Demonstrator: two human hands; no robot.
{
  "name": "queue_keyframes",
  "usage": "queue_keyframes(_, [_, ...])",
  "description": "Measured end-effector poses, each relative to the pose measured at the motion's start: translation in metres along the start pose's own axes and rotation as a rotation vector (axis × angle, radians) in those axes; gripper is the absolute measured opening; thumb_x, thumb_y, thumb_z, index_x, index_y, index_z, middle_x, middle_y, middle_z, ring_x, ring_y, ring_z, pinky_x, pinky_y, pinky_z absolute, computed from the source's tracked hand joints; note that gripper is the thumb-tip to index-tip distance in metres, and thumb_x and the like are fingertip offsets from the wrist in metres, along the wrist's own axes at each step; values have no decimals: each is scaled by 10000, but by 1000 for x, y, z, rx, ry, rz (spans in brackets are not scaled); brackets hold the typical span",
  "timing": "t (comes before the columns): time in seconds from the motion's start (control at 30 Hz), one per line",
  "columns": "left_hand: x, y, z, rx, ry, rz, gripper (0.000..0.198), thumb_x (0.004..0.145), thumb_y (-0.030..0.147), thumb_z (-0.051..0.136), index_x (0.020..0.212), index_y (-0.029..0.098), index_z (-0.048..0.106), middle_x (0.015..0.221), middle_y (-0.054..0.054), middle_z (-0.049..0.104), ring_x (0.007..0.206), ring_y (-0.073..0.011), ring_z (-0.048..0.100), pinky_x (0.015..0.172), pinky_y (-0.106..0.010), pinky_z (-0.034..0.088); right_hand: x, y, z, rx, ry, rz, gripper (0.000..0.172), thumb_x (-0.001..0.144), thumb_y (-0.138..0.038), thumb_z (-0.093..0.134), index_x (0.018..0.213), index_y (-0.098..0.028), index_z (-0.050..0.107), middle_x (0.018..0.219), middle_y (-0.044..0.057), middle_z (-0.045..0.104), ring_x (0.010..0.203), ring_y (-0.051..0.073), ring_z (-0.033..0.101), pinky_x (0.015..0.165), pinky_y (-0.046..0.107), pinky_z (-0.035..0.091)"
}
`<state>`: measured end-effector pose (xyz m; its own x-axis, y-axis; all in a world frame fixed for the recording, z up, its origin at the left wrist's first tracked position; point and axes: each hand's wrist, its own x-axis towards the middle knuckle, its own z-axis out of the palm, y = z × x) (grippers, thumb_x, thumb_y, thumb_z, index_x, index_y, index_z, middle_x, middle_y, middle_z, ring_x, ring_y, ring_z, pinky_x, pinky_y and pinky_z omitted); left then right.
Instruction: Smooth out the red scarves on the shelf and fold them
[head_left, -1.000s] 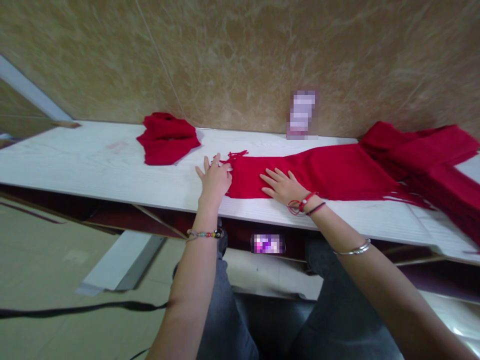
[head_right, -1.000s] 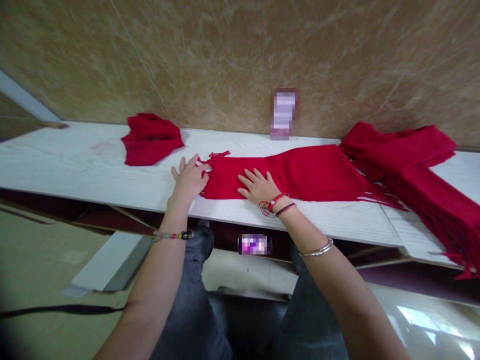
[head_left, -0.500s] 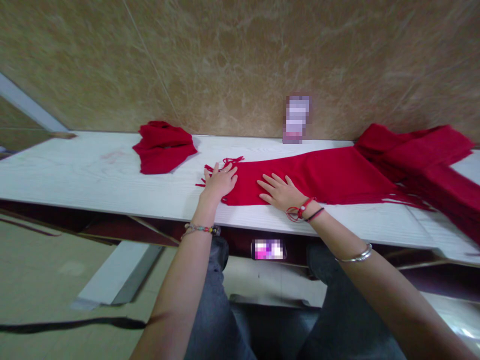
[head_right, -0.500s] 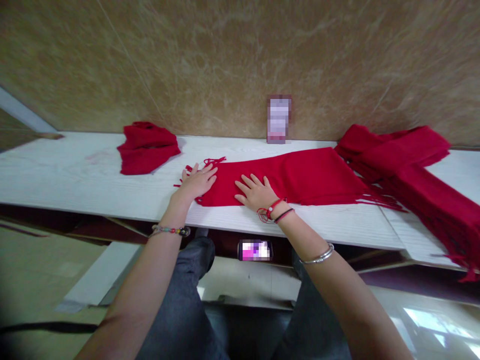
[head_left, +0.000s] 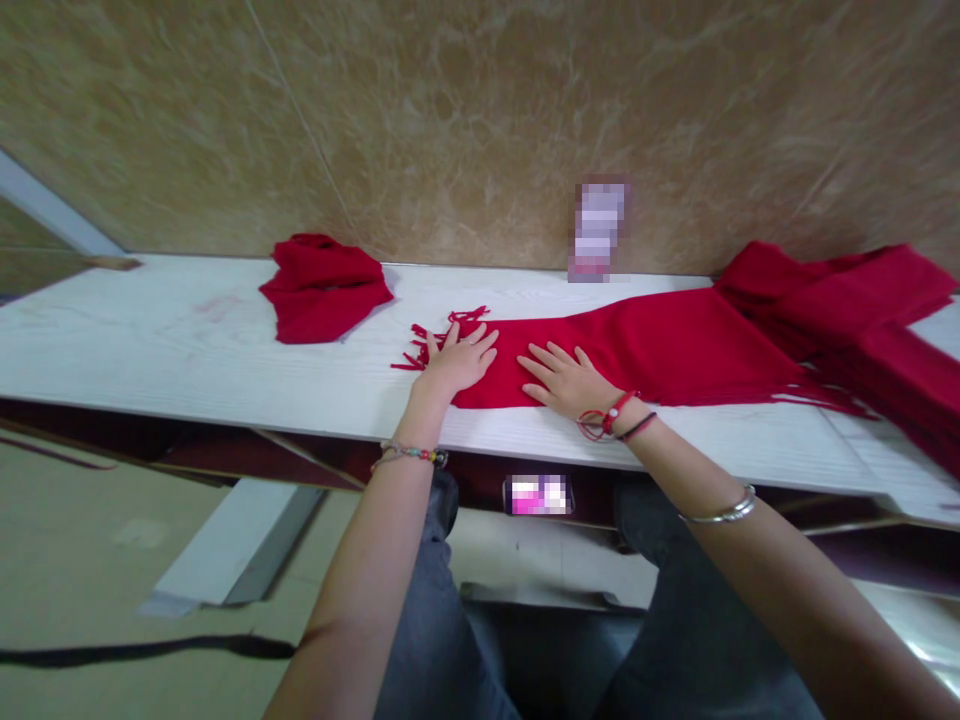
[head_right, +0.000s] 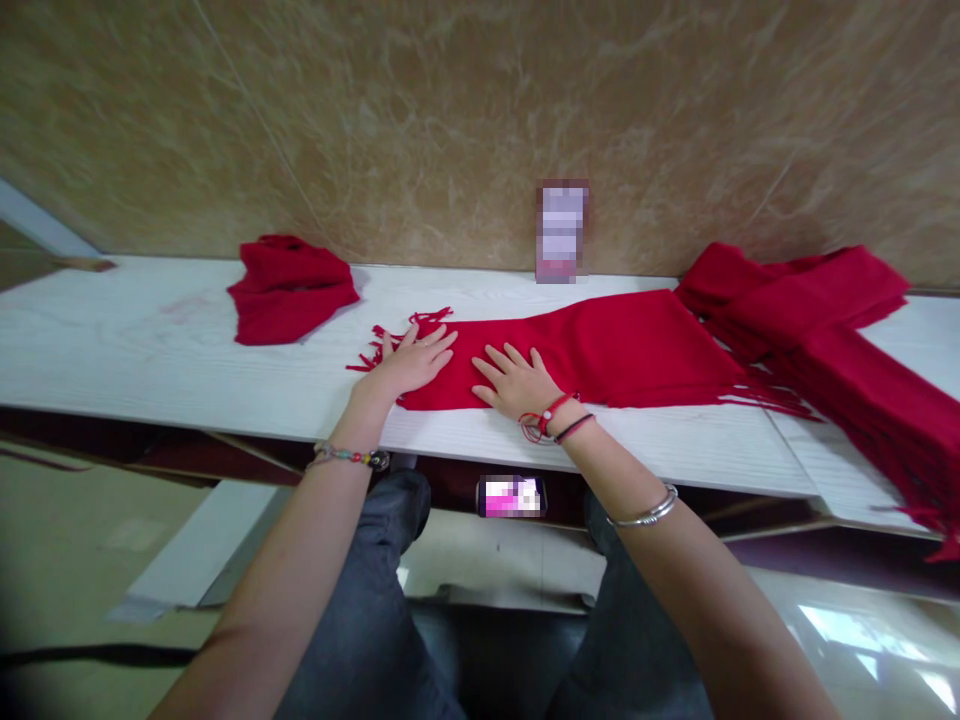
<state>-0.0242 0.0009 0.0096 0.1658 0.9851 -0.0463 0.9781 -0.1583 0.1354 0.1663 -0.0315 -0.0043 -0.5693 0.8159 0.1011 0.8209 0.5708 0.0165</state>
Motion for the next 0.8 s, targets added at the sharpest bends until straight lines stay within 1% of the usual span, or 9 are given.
queue_keyframes(0.07, [-4,1,0,9,51,-36,452,917,371,277,1359,359,368,1478,48,259,1374,-342,92,1025,-677,45,0,0,0,1,2,0,513,925,-440,281,1383,-223,359,1461,87,309,1328,316,266,1000,601,274])
queue_keyframes(0.2, [-9,1,1,43,184,-79,413,911,332,318,1287,326,489,1470,3,292,1366,-353,124,1032,-670,57,0,-1,-1,3,-6,7,510,924,-439,289,1384,-229,357,1464,85,303,1328,319,265,995,604,278])
queue_keyframes(0.33, [-11,-5,0,-26,117,-80,441,888,432,383,1315,342,447,1477,-9,277,1360,-370,137,1019,-673,126,-2,-1,0,13,-11,10,508,924,-433,295,1385,-228,354,1465,86,300,1331,317,258,1000,607,267])
queue_keyframes(0.43, [-12,-10,-2,-42,120,-79,517,852,476,450,1343,318,410,1487,-26,249,1359,-371,142,1029,-654,141,1,3,-1,49,-21,24,510,912,-439,335,1378,-233,365,1462,89,310,1332,314,258,999,610,267])
queue_keyframes(0.53, [-15,-13,-6,-65,121,-153,593,823,471,504,1368,275,375,1484,-51,257,1353,-375,160,1036,-640,157,14,7,-9,116,-44,7,462,889,-403,415,1305,-210,472,1416,109,389,1302,299,323,994,569,309])
queue_keyframes(0.6, [-18,-14,-10,-94,107,-215,596,828,442,506,1377,262,359,1477,-70,270,1352,-363,177,1036,-625,189,28,2,-17,165,-5,-44,399,886,-332,436,1230,-163,545,1348,133,471,1258,265,391,994,484,351])
queue_keyframes(0.67, [-21,-16,-15,-116,137,-274,542,850,398,478,1365,266,375,1467,-81,289,1346,-346,210,1032,-608,226,40,-10,-24,207,33,-155,384,875,-297,464,1203,-123,562,1284,145,526,1203,235,449,977,395,383])
queue_keyframes(0.73, [-25,-20,-19,-139,197,-333,490,866,356,449,1346,266,404,1450,-86,321,1330,-331,258,1026,-580,268,46,-28,-29,225,8,-276,421,840,-311,530,1210,-110,553,1236,143,556,1141,230,495,929,348,419])
queue_keyframes(0.8, [-28,-24,-22,-168,237,-378,470,867,335,444,1330,253,429,1430,-91,354,1306,-317,311,1021,-533,313,42,-44,-33,201,-41,-336,413,812,-296,567,1184,-117,569,1191,138,576,1072,233,533,851,326,453])
